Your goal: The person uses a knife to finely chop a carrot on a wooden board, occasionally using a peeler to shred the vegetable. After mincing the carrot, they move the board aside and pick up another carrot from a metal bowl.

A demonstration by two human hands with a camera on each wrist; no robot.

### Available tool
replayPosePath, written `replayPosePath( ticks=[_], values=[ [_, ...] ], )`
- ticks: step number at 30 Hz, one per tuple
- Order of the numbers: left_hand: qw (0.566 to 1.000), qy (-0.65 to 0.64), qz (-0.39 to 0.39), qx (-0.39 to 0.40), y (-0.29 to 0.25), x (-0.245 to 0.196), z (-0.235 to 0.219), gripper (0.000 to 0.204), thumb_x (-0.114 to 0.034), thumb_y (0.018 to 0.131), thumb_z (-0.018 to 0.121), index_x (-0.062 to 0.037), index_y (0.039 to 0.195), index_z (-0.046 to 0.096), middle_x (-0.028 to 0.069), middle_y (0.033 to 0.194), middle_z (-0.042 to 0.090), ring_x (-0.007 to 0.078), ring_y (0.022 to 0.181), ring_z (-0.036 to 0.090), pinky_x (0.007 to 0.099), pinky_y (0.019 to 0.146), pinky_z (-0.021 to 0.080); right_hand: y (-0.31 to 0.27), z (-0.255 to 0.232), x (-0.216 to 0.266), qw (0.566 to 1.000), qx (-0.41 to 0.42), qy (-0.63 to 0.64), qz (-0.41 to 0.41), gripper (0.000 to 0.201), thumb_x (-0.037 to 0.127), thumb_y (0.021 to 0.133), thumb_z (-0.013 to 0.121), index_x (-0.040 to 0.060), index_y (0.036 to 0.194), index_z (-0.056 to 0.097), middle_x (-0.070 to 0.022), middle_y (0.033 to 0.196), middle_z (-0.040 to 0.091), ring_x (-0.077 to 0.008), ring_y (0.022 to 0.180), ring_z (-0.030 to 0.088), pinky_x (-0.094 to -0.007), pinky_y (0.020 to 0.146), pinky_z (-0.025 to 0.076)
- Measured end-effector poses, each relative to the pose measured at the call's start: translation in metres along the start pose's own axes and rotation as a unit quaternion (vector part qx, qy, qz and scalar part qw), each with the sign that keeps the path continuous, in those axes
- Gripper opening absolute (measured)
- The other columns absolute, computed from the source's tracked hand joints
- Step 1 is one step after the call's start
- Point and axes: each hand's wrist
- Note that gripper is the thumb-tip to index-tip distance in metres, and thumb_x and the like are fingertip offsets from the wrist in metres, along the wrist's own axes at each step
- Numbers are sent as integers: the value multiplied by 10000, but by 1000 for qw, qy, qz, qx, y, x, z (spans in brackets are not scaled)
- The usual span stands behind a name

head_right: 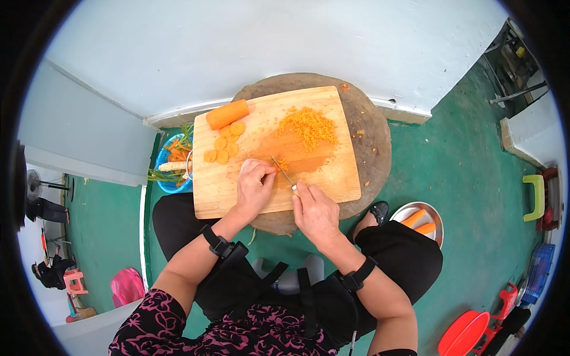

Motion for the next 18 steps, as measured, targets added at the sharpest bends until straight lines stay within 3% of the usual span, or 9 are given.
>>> replayPosePath(
  ticks=[18],
  values=[
    [999, 7, -46, -2, -3, 1, 1, 76, 5, 704, 704, -12, 716, 631, 111, 765, 633, 294, 757, 579, 378, 696, 455, 4, -1, 2, 999, 6, 45, 19, 275, 112, 817, 636, -9, 1064, 626, -111, 830, 588, -290, 683, 619, -365, 591, 512]
  ],
)
Point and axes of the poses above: each hand's wrist, its own y-axis towards the middle knuckle, its own z-axis out of the palm, x = y × z
